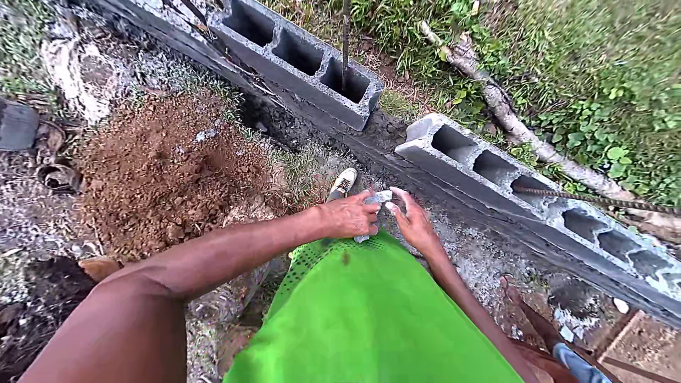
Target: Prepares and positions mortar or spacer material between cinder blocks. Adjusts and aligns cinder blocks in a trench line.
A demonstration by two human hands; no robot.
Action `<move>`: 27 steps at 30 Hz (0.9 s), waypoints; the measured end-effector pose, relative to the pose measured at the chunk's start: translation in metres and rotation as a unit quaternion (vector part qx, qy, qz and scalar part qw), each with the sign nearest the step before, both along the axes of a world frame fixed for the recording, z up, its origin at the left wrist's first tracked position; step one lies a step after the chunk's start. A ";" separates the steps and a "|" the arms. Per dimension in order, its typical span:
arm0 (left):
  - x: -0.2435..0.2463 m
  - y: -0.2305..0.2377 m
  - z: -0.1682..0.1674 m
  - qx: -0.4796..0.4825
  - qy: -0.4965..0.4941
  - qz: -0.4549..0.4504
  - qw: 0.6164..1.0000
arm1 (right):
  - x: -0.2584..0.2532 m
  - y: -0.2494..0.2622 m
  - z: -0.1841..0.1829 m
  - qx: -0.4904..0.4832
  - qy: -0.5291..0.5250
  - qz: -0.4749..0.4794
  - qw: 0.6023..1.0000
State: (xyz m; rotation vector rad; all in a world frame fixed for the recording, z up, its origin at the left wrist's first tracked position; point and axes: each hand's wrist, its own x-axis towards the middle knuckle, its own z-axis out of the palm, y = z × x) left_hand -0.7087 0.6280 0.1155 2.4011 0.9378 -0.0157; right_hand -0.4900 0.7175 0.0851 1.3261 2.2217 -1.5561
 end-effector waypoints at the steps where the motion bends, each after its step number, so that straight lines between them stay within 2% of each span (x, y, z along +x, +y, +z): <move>1: 0.000 -0.001 0.000 -0.005 0.002 0.000 1.000 | 0.001 -0.005 -0.001 0.007 0.011 -0.015 1.000; 4: -0.001 -0.006 -0.006 0.018 -0.012 0.021 1.000 | 0.004 -0.021 0.001 0.038 0.052 -0.062 0.996; 6: -0.001 -0.007 -0.009 0.032 -0.020 0.034 0.999 | 0.008 -0.026 0.005 0.060 0.080 -0.044 0.994; 9: -0.003 -0.006 -0.012 0.027 -0.021 0.048 0.998 | 0.012 -0.028 0.011 0.092 0.088 0.074 0.989; 12: -0.006 -0.001 -0.011 0.036 -0.028 0.076 0.996 | 0.008 -0.028 0.012 0.115 0.048 0.180 0.976; 14: -0.010 0.003 -0.006 0.035 -0.020 0.088 0.995 | 0.003 -0.026 0.013 0.123 0.022 0.213 0.969; 18: -0.017 0.008 0.013 0.034 -0.011 0.121 0.992 | -0.011 -0.017 0.008 0.135 0.043 0.226 0.964; 23: -0.027 0.016 0.031 0.045 -0.023 0.139 0.989 | -0.025 -0.012 0.010 0.210 0.065 0.239 0.946; 27: -0.038 0.029 0.044 0.049 0.001 0.121 0.991 | -0.040 -0.025 0.009 0.212 0.095 0.126 0.964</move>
